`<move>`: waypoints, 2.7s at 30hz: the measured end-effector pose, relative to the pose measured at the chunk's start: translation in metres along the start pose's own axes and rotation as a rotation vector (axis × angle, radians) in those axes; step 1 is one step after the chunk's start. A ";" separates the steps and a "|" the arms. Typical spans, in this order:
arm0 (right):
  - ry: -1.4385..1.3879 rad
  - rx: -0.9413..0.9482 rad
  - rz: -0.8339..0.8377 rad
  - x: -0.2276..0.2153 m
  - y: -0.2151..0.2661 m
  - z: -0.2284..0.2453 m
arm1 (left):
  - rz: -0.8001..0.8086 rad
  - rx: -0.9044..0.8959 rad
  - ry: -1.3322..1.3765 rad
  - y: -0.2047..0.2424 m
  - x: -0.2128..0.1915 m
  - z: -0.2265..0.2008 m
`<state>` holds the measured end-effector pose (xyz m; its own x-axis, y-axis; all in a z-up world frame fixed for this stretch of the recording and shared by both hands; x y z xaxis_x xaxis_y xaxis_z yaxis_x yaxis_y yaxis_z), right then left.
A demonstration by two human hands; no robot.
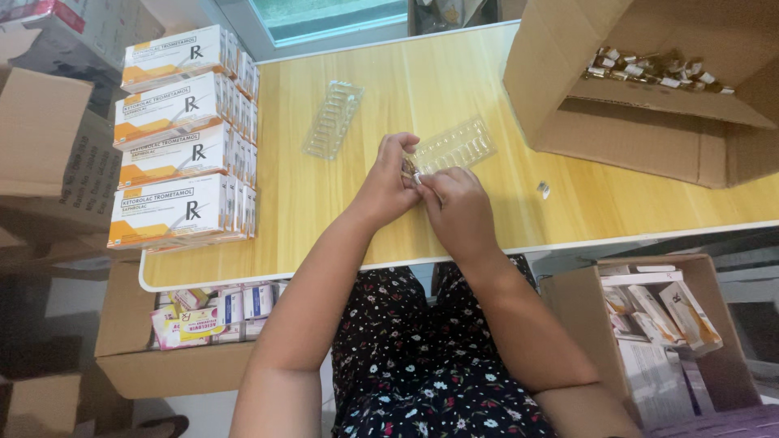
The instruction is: The person sits on the floor and packs small amber medicine bottles into blister packs. They place each bottle into a blister cavity, then insert the filled blister into a labeled medicine box. The person repeats this process for multiple boxes, stacking completed boxes on the table.
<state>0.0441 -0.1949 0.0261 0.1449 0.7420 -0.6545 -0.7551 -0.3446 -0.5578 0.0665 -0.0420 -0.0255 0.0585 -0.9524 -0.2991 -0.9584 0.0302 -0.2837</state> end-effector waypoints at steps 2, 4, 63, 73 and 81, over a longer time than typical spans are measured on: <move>0.026 -0.002 0.021 -0.001 -0.002 0.003 | 0.004 -0.042 -0.063 0.002 0.001 0.002; 0.056 0.003 0.062 -0.003 -0.006 0.008 | 0.012 -0.064 -0.072 0.001 0.001 0.002; 0.148 -0.200 -0.010 -0.027 -0.001 0.000 | 0.247 -0.284 0.431 -0.001 0.004 -0.011; 0.237 -0.252 0.048 -0.014 0.001 -0.003 | 0.233 -0.254 0.403 -0.003 0.003 -0.008; 0.232 -0.352 0.086 -0.016 0.005 0.004 | 0.219 -0.243 0.302 -0.003 0.003 -0.001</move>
<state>0.0353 -0.2063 0.0357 0.2615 0.5672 -0.7810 -0.5121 -0.6043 -0.6104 0.0695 -0.0449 -0.0242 -0.2029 -0.9785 -0.0381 -0.9791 0.2034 -0.0099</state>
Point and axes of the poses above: each hand's wrist, its own y-axis away from the middle knuckle, its own x-axis out of the palm, z = x × y, the point moved 5 cm from there along -y, towards the middle knuckle, and after that the axes turned 6 degrees about y, right-handed, at the moved point
